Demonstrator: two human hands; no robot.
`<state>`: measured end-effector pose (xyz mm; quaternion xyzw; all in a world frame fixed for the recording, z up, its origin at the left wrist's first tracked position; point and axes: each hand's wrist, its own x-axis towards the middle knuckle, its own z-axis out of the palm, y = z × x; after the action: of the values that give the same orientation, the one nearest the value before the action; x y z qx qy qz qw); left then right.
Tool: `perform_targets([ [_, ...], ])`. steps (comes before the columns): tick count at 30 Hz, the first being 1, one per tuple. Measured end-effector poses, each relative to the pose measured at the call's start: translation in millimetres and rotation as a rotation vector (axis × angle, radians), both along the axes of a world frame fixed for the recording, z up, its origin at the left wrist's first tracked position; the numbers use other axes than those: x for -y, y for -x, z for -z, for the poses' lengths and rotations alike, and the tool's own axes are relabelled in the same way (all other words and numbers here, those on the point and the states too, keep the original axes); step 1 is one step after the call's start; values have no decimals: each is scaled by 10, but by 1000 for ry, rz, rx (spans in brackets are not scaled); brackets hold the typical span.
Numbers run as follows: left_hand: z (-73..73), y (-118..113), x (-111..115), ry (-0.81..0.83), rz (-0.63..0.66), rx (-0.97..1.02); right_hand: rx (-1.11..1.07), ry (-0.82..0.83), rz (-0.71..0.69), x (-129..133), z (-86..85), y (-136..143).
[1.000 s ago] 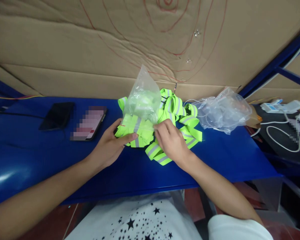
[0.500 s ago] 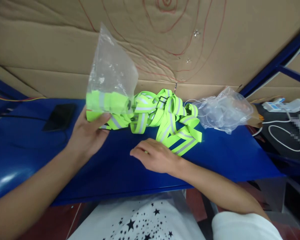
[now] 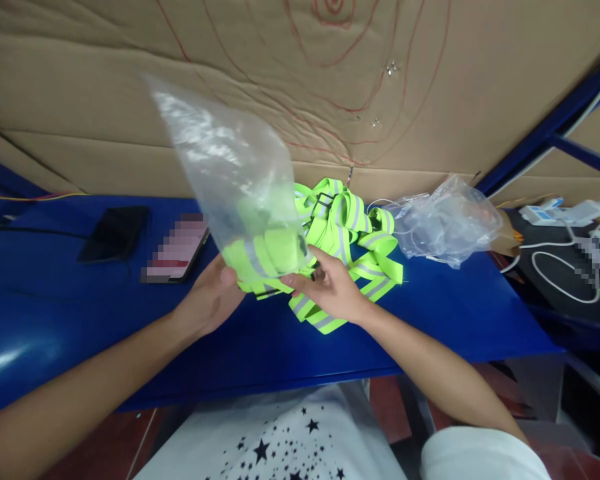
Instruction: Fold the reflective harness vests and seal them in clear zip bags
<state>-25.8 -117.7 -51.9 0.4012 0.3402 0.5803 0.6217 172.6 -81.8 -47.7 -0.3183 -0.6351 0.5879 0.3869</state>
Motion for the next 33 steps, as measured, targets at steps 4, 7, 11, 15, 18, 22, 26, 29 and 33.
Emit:
perform_targets([
  [4,-94,-7,11,12,-73,-4,3,50,-70,-19,-2,-6],
  [7,-74,-103,26,53,-149,-2,-90,153,11,21,-7,83],
  [11,-7,-229,37,115,-91,23,-150,230,88,24,-24,124],
  [15,2,-217,20,122,155,86,-181,326,40,-47,-44,44],
  [18,-11,-141,-32,120,233,104,-146,272,24,-108,-25,-1],
  [22,6,-87,-113,54,12,131,-42,50,244,-124,29,34],
  [26,30,-111,-131,72,-47,110,-120,175,289,-89,-3,73],
  [29,25,-154,-97,52,-9,107,-223,357,237,-88,-64,62],
  [33,50,-235,-38,69,113,135,-333,478,340,-102,-77,64],
])
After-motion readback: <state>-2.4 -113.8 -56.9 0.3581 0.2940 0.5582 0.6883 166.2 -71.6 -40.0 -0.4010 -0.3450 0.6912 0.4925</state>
